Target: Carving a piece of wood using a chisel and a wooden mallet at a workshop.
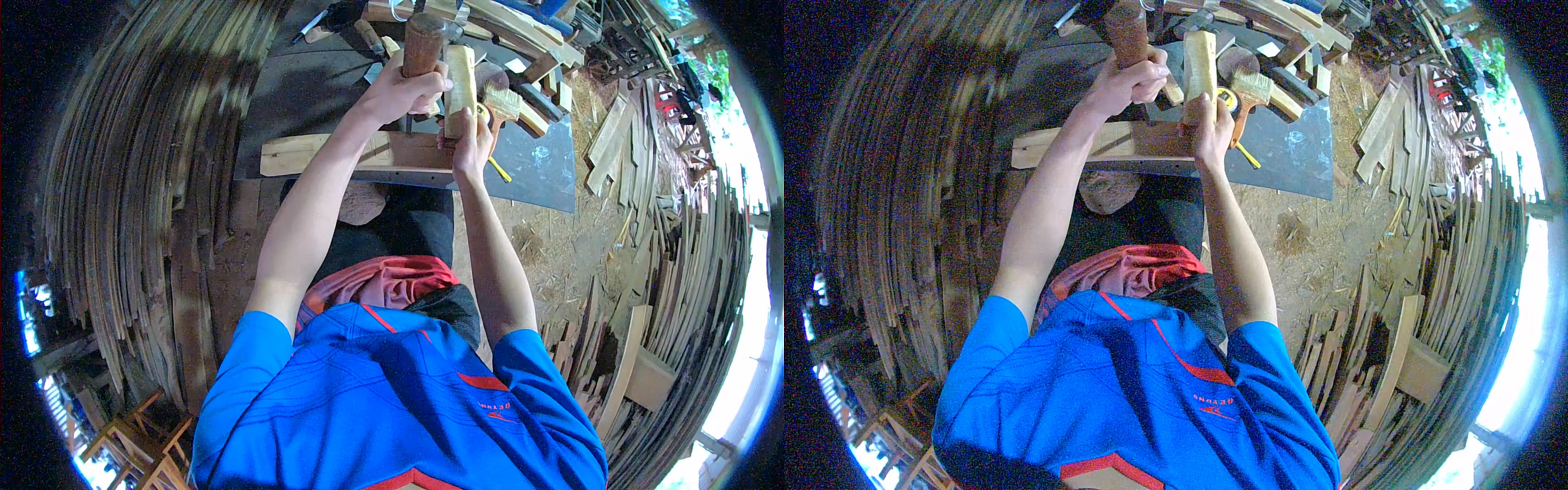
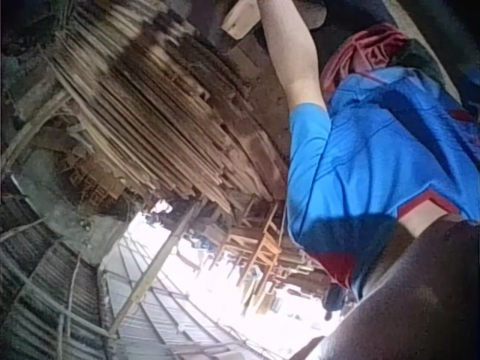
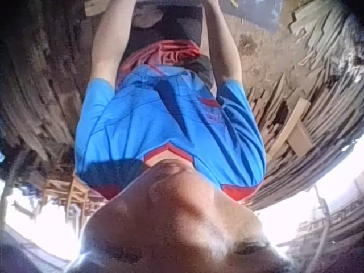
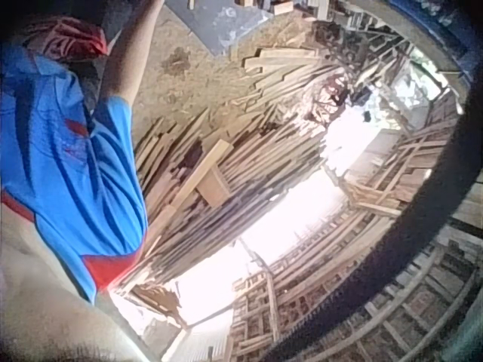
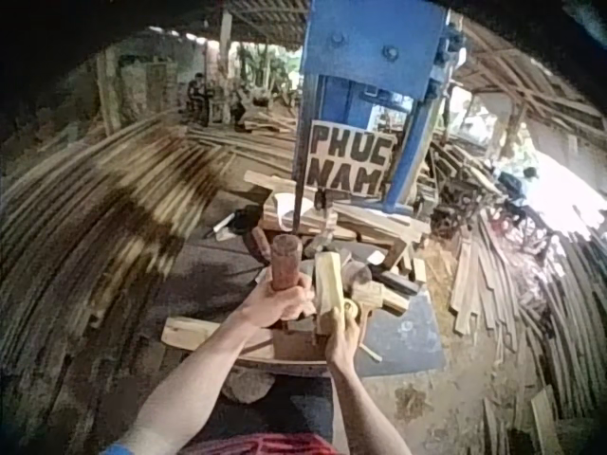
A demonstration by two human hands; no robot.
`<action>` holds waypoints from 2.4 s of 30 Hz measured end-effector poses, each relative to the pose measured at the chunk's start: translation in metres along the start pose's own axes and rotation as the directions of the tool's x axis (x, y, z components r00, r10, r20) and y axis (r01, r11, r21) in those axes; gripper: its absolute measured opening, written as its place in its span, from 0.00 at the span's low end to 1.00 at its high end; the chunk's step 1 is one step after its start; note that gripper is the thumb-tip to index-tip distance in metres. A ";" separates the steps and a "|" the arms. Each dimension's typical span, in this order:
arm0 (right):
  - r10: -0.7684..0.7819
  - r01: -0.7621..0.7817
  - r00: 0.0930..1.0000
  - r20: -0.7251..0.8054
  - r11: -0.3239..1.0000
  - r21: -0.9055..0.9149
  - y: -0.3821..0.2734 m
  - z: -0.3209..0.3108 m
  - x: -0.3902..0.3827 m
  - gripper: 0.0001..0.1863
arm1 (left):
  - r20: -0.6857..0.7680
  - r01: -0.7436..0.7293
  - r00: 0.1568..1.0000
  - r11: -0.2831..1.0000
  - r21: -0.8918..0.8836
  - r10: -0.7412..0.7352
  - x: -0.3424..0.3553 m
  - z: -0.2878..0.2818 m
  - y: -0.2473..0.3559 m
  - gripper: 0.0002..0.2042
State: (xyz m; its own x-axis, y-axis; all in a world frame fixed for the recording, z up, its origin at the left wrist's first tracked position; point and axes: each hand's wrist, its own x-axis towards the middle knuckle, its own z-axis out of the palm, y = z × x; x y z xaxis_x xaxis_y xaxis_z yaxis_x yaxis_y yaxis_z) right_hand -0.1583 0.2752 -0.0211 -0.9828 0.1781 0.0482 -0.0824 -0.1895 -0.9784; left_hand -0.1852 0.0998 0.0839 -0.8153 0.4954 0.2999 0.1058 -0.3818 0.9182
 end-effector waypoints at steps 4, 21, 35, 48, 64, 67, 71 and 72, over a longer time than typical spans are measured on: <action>-0.002 0.002 1.000 0.001 1.000 -0.015 0.002 -0.001 0.001 0.20 | 0.013 0.031 0.999 0.999 -0.022 -0.031 0.002 -0.001 0.004 0.09; -0.016 0.016 1.000 0.017 0.999 0.043 -0.001 0.001 0.000 0.20 | -0.083 0.018 0.997 0.995 0.097 -0.010 -0.002 0.008 -0.001 0.07; -0.012 0.010 0.998 0.054 0.999 0.049 -0.009 0.006 -0.004 0.20 | -0.124 0.078 0.991 0.970 0.228 -0.050 0.010 0.022 -0.004 0.12; -0.037 0.039 0.997 0.067 0.999 -0.021 0.007 -0.002 0.005 0.19 | -0.078 -0.034 0.996 0.989 0.143 0.046 -0.009 0.015 -0.005 0.12; -0.149 0.148 0.989 -0.001 0.979 -0.143 -0.100 -0.012 -0.021 0.18 | -0.126 0.048 0.992 0.987 0.153 -0.029 -0.007 0.018 0.001 0.09; -0.319 0.333 0.942 0.099 0.922 -0.198 -0.166 -0.029 -0.037 0.19 | -0.385 0.073 0.923 0.983 0.170 -0.002 -0.008 0.024 -0.012 0.08; -0.480 0.555 0.827 0.294 0.608 -0.568 -0.252 -0.029 -0.066 0.23 | -0.228 0.070 0.973 0.984 0.165 -0.031 -0.006 0.020 -0.004 0.10; -0.499 0.614 0.777 0.383 0.467 -0.637 -0.260 -0.027 -0.071 0.24 | -0.228 0.052 0.973 0.985 0.165 -0.013 -0.007 0.020 -0.002 0.10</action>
State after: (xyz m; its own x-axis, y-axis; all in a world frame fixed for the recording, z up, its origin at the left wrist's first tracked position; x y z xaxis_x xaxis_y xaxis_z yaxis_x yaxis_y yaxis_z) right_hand -0.0629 0.3380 0.2249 -0.7859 -0.1367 0.6031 -0.5364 0.6358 -0.5550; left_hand -0.1685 0.1127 0.0854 -0.9250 0.3090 0.2211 0.1559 -0.2220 0.9625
